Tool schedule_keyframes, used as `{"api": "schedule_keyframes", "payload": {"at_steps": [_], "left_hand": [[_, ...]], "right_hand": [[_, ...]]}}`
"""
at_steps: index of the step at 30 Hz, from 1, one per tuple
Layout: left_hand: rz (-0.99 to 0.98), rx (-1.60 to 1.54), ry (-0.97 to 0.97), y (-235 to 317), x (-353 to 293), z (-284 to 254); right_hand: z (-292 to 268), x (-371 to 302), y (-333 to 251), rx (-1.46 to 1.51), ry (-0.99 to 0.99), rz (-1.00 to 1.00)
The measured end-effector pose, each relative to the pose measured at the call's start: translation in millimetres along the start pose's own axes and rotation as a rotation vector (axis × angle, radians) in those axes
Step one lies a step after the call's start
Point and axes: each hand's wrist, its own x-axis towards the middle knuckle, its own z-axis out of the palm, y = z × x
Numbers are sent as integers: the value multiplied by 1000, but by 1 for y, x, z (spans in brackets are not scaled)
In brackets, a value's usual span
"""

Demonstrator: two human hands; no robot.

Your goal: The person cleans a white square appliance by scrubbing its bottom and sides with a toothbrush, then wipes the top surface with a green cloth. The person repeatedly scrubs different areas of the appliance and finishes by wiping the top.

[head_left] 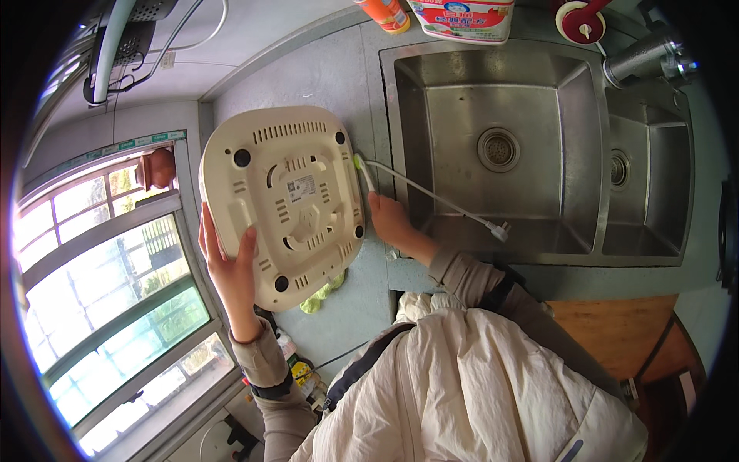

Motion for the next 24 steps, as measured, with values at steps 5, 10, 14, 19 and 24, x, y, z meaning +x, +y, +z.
{"api": "schedule_keyframes", "payload": {"at_steps": [5, 10, 14, 19, 24], "left_hand": [[-84, -181, -30, 0, -2, 1], [-94, -134, -15, 6, -5, 1], [-137, -227, -25, 5, -5, 0], [-11, -116, -73, -10, 5, -5], [-56, -130, -156, -20, 13, -14]], "right_hand": [[-10, 0, 12, -87, -98, -45], [-13, 2, 10, 116, -130, 36], [-26, 9, -7, 371, -162, 22], [-104, 58, -15, -332, -116, -378], [-155, 103, 0, -666, -214, -656]]}}
